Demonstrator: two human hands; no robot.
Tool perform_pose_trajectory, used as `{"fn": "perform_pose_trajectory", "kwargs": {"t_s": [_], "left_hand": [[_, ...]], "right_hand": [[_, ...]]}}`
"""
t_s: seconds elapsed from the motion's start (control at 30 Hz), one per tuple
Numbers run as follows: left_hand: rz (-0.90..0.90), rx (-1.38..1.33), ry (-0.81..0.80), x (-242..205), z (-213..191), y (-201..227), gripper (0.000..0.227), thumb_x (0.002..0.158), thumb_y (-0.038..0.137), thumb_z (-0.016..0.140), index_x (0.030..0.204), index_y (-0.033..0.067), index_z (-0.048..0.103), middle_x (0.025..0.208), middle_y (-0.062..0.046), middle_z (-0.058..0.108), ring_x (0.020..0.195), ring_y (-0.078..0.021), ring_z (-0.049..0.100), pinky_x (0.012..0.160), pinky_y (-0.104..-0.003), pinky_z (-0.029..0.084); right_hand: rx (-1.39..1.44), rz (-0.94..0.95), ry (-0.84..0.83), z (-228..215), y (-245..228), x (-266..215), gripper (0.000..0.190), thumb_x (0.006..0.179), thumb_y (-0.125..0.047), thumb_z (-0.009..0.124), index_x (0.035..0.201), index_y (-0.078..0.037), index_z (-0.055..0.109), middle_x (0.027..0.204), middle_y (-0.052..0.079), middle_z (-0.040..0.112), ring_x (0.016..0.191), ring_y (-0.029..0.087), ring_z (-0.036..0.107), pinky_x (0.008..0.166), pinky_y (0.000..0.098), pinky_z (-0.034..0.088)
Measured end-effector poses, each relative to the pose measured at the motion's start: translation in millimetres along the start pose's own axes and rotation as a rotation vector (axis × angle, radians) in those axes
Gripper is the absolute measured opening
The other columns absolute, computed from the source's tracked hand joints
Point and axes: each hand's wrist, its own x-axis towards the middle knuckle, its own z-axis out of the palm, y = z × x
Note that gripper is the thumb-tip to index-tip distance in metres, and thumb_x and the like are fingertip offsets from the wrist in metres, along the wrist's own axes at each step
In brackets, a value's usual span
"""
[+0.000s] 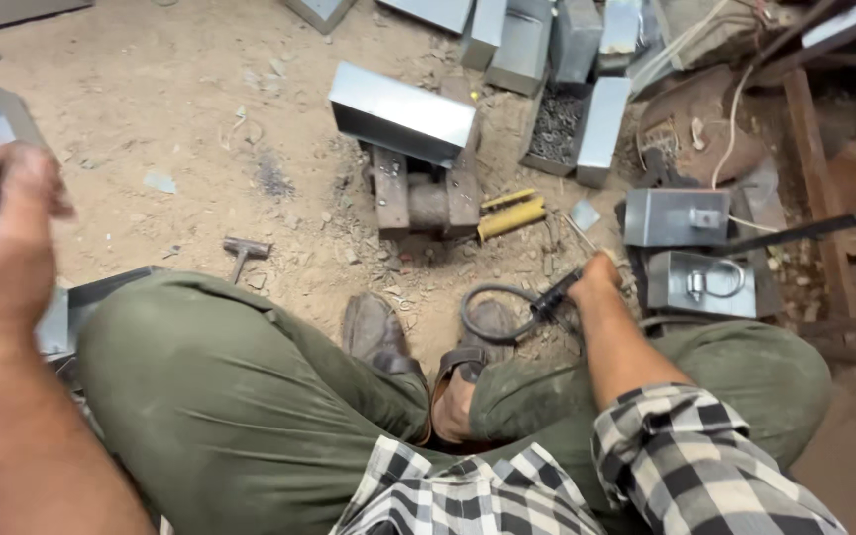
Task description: The person welds the seams of a metal box using a welding torch, then hammers a small metal tab into place on the side of the box.
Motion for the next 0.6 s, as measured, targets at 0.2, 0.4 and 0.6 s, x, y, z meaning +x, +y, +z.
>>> {"fn": "perform_pose_trajectory", "kwargs": {"t_s": [0.2, 0.4, 0.6], "left_hand": [[-0.377, 0.7, -0.417, -33.1, 32.5, -106.7, 0.026, 0.101, 0.024, 0.073, 0.113, 0.0018, 0.078, 0.099, -0.023, 0.074, 0.09, -0.0312, 0.069, 0.081, -0.045, 0.053], [-0.351, 0.671, -0.609, -19.2, 102.9, -124.7, 0.027, 0.102, 0.027, 0.072, 0.112, 0.003, 0.079, 0.093, -0.021, 0.074, 0.083, -0.0303, 0.069, 0.077, -0.045, 0.053], [-0.372, 0.647, -0.665, -15.5, 120.5, -141.8, 0.029, 0.102, 0.03, 0.071, 0.112, 0.0041, 0.079, 0.087, -0.019, 0.074, 0.077, -0.0295, 0.068, 0.073, -0.045, 0.053]], "right_hand": [[-0.261, -0.392, 0.199, 19.0, -8.5, -88.4, 0.073, 0.093, -0.025, 0.069, 0.153, -0.008, 0.031, 0.156, 0.02, 0.027, 0.138, 0.035, 0.044, 0.11, 0.0494, 0.044], [-0.522, -1.121, -0.017, 43.0, -7.1, -161.2, 0.069, 0.096, -0.027, 0.075, 0.155, -0.014, 0.04, 0.159, 0.015, 0.025, 0.142, 0.035, 0.044, 0.115, 0.045, 0.043], [-0.518, -1.092, -0.191, 46.4, -10.8, -218.9, 0.066, 0.094, -0.029, 0.072, 0.151, -0.013, 0.042, 0.159, 0.017, 0.023, 0.137, 0.033, 0.046, 0.115, 0.0445, 0.041]]}}
